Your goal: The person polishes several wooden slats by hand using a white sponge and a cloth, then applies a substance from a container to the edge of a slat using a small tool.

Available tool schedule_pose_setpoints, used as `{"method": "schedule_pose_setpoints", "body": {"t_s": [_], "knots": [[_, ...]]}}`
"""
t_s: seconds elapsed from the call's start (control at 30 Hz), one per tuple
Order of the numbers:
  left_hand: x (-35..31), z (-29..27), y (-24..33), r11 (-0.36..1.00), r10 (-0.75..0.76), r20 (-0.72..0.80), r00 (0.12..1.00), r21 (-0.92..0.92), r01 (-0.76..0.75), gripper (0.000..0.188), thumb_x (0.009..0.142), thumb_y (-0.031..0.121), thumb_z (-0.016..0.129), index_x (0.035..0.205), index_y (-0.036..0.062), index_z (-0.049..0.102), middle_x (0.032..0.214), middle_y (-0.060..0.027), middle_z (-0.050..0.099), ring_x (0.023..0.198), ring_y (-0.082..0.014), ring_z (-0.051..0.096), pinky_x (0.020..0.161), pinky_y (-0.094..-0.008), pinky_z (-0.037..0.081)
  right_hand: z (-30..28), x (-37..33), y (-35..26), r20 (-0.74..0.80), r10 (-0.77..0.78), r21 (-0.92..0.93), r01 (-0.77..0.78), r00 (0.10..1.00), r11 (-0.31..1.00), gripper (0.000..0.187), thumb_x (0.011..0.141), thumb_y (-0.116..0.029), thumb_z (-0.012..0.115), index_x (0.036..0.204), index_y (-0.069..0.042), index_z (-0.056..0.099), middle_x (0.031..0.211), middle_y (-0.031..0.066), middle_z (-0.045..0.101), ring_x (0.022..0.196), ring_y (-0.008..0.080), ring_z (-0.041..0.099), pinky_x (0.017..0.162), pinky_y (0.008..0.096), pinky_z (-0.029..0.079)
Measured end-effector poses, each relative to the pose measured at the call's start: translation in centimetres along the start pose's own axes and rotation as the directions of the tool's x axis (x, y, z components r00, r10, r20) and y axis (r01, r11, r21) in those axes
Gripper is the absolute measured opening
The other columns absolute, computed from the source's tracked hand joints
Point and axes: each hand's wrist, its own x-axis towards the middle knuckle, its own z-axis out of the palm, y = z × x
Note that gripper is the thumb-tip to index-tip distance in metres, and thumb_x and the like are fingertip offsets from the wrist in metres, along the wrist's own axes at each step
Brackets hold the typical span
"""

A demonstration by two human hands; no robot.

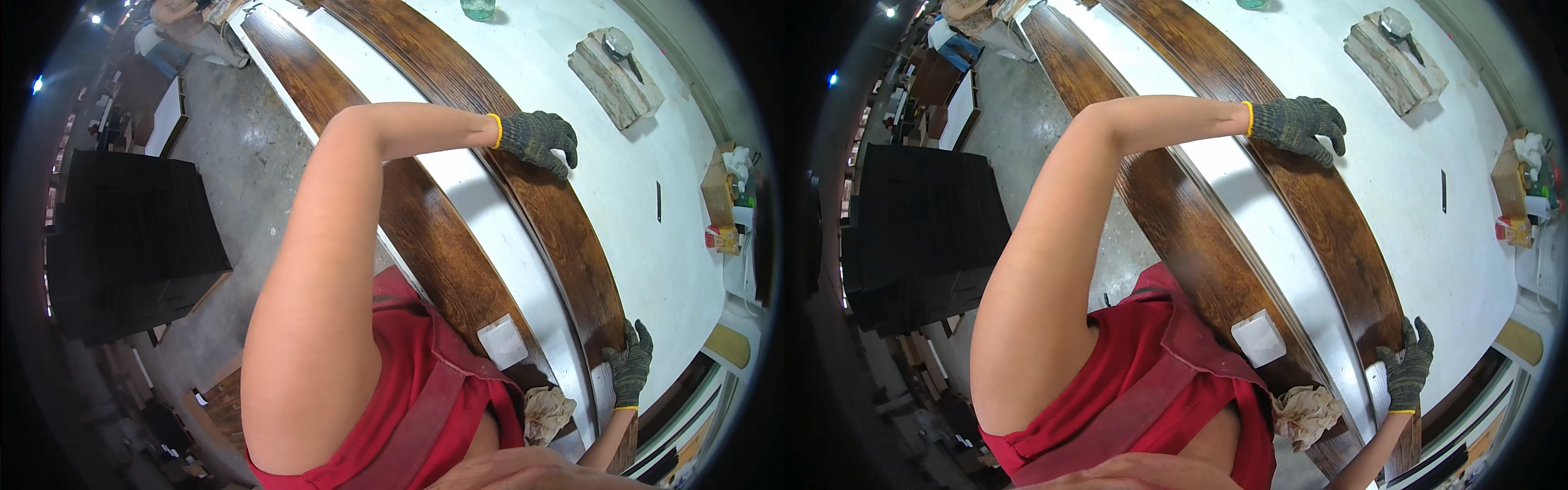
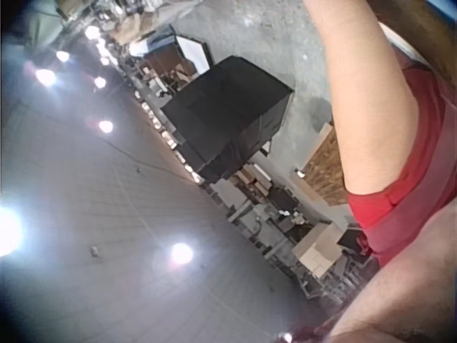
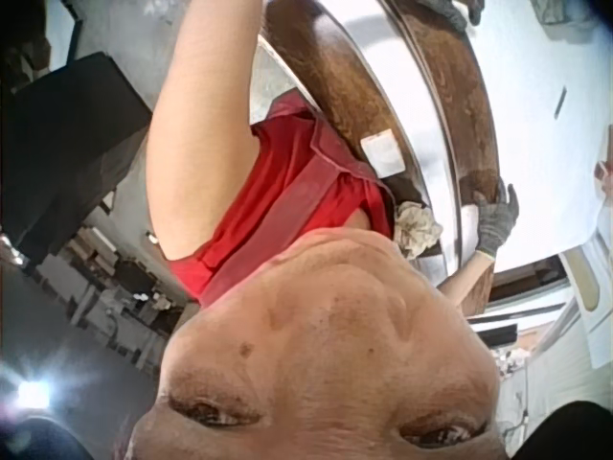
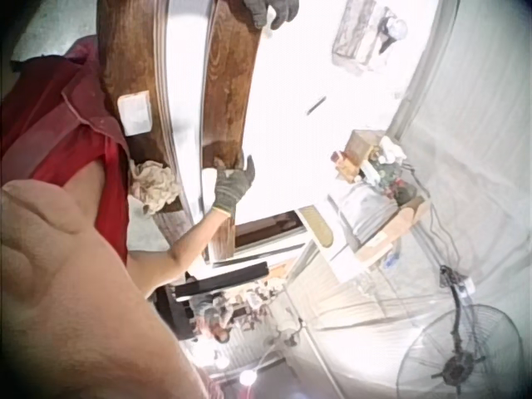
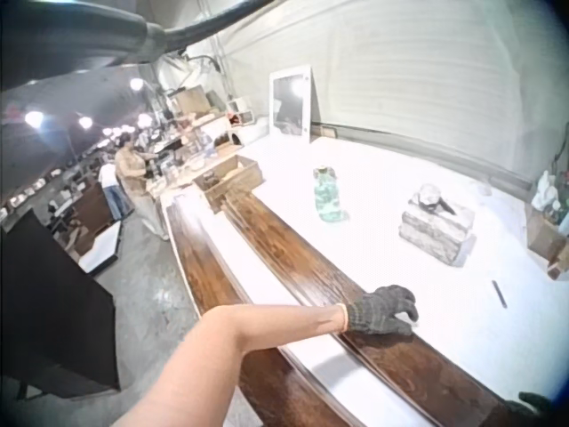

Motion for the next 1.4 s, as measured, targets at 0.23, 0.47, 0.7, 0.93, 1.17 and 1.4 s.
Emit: {"method": "schedule_pose_setpoints", "body": {"t_s": [0.23, 0.47, 0.7, 0.93, 1.17, 1.4], "knots": [[-2.8, -0.1, 2.2, 0.907, 0.03, 0.306, 0.952, 0.391, -0.154, 0.125, 0.053, 0.048, 0.091, 0.155, 0.0146, 0.027, 0.143, -0.0209, 0.047, 0.134, -0.0396, 0.043, 0.121, -0.0502, 0.02, 2.2, -2.6, -4.5, 0.001, -0.006, -0.317, 0.006, 1.0, 0.948, 0.137, 0.049, -0.036, 0.093, 0.157, -0.006, 0.014, 0.161, 0.0186, 0.022, 0.148, 0.0357, 0.022, 0.119, 0.0477, 0.024], [-3.0, 0.3, 3.3, 0.914, -0.036, 0.255, 0.966, 0.399, -0.071, 0.121, 0.053, 0.037, 0.092, 0.154, 0.0161, 0.029, 0.139, -0.0201, 0.05, 0.126, -0.0372, 0.05, 0.11, -0.0479, 0.038, 1.4, -2.1, -3.4, -0.052, -0.098, -0.198, 0.086, 0.994, 0.976, 0.123, 0.053, -0.028, 0.09, 0.154, -0.008, 0.024, 0.152, 0.016, 0.038, 0.138, 0.0346, 0.038, 0.113, 0.0448, 0.032], [-0.9, 0.9, 3.3, 0.898, 0.178, 0.189, 0.966, 0.37, -0.238, 0.112, 0.058, 0.047, 0.087, 0.149, 0.0087, 0.036, 0.131, -0.0185, 0.054, 0.116, -0.0337, 0.053, 0.105, -0.0462, 0.041, 1.6, -3.0, -1.1, -0.16, -0.191, -0.224, 0.153, 0.968, 0.962, 0.118, 0.052, -0.026, 0.09, 0.151, -0.006, 0.03, 0.146, 0.019, 0.046, 0.132, 0.0375, 0.045, 0.112, 0.0458, 0.036], [-2.4, 0.0, 4.8, 0.807, 0.166, 0.293, 0.942, 0.509, -0.301, 0.127, 0.043, 0.038, 0.094, 0.148, -0.0014, 0.033, 0.135, -0.0217, 0.048, 0.12, -0.0372, 0.048, 0.105, -0.0514, 0.036, 1.5, -1.8, -3.5, -0.142, -0.016, -0.205, -0.013, 0.99, 0.979, 0.117, 0.056, -0.032, 0.09, 0.154, -0.015, 0.028, 0.138, 0.0189, 0.05, 0.123, 0.036, 0.051, 0.104, 0.047, 0.039], [-5.4, 1.3, 4.2, 0.83, 0.117, 0.234, 0.965, 0.511, -0.224, 0.126, 0.048, 0.027, 0.089, 0.154, 0.0075, 0.023, 0.118, -0.0204, 0.056, 0.105, -0.038, 0.056, 0.094, -0.0501, 0.044, 1.3, -2.2, -4.4, -0.014, -0.063, -0.321, 0.055, 0.998, 0.946, 0.115, 0.066, -0.039, 0.085, 0.158, -0.021, 0.018, 0.143, 0.0178, 0.047, 0.125, 0.0326, 0.05, 0.105, 0.0451, 0.039], [-5.6, 1.2, 4.1, 0.817, 0.108, 0.247, 0.963, 0.531, -0.227, 0.132, 0.045, 0.031, 0.091, 0.155, 0.0086, 0.022, 0.123, -0.0201, 0.053, 0.109, -0.0382, 0.054, 0.098, -0.0494, 0.043, 2.1, -1.7, -3.1, -0.095, -0.169, -0.327, 0.13, 0.981, 0.936, 0.127, 0.059, -0.041, 0.088, 0.159, -0.023, 0.012, 0.146, 0.0183, 0.043, 0.128, 0.0345, 0.048, 0.109, 0.0461, 0.036]]}}
